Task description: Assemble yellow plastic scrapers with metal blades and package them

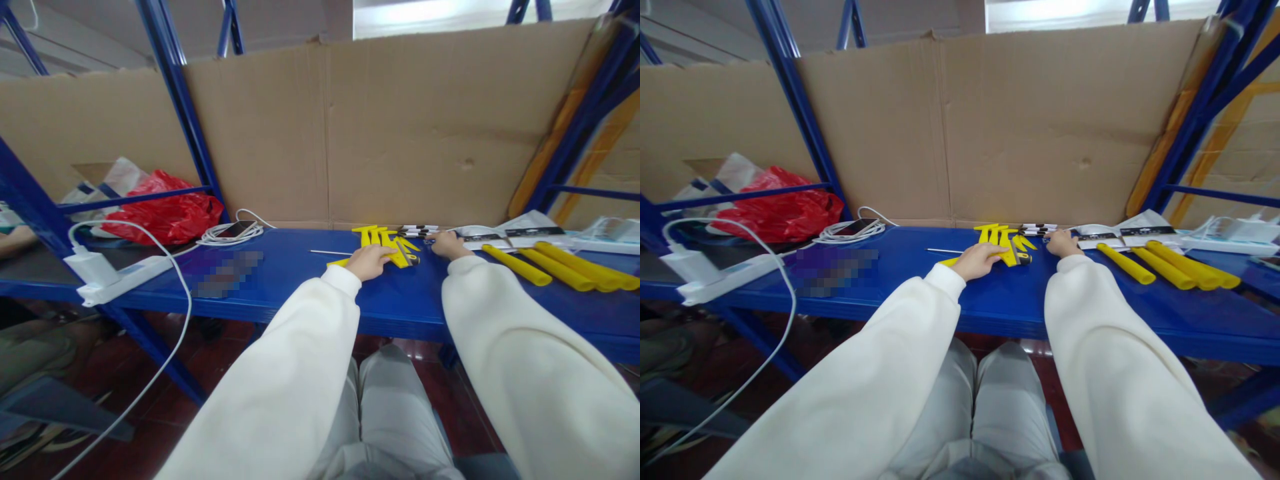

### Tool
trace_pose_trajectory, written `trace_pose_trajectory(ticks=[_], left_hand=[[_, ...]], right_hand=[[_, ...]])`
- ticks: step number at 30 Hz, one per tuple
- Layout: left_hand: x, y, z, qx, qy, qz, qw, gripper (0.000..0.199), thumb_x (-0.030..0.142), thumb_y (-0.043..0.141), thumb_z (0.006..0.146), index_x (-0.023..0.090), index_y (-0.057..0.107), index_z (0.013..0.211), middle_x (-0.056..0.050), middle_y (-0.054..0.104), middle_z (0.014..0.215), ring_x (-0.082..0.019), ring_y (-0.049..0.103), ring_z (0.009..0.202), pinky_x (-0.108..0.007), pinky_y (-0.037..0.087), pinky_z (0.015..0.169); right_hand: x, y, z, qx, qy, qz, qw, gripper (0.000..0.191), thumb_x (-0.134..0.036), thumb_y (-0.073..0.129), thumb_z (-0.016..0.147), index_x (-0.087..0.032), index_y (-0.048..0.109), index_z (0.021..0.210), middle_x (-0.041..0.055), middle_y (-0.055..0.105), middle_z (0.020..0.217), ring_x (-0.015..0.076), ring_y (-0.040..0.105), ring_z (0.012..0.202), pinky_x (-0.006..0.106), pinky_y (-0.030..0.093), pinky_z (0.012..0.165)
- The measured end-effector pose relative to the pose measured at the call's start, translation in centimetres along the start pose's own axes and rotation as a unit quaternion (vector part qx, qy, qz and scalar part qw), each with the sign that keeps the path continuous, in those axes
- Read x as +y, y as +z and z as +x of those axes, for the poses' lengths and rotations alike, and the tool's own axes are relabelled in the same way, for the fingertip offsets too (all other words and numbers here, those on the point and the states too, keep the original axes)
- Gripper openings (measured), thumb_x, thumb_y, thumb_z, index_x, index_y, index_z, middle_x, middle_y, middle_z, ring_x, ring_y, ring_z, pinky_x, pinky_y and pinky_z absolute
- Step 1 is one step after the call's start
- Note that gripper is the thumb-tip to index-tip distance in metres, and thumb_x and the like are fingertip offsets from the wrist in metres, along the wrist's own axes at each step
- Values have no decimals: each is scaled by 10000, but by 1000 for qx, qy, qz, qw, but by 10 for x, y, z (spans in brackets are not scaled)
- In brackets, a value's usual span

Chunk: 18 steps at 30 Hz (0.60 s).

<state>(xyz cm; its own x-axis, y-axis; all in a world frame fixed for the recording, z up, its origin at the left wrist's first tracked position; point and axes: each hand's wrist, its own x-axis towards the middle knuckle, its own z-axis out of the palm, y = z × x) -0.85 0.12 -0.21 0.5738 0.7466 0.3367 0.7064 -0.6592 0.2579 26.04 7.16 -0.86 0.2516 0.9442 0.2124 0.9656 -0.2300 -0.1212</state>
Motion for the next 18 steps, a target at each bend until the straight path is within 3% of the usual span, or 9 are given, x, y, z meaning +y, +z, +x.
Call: trace_pose_trajectory(ticks=[7,13,18], left_hand=[[0,-1,0,-1,-3,-1,1000,389,238,544,1035,273,698,1390,-44,687,1442,-218,644,1330,-320,488,1140],[-3,2,1,3,4,1,1000,386,232,547,1029,279,706,1377,-37,698,1428,-213,646,1326,-323,486,1144],[-2,2,0,-4,10,13,1000,387,229,540,1027,259,710,1373,-50,696,1430,-215,643,1329,-315,479,1149]], right_hand=[[-1,1,-4,-1,-31,-25,999,499,-162,489,876,-226,780,1276,184,587,1433,410,446,1386,656,355,1141],[-3,0,-8,36,-83,-43,995,415,-229,507,888,-194,802,1178,193,649,1336,399,457,1349,647,383,1118],[-10,-3,-7,11,-28,-24,999,297,-258,579,885,-179,818,1042,199,665,1304,390,523,1320,570,455,1084]])
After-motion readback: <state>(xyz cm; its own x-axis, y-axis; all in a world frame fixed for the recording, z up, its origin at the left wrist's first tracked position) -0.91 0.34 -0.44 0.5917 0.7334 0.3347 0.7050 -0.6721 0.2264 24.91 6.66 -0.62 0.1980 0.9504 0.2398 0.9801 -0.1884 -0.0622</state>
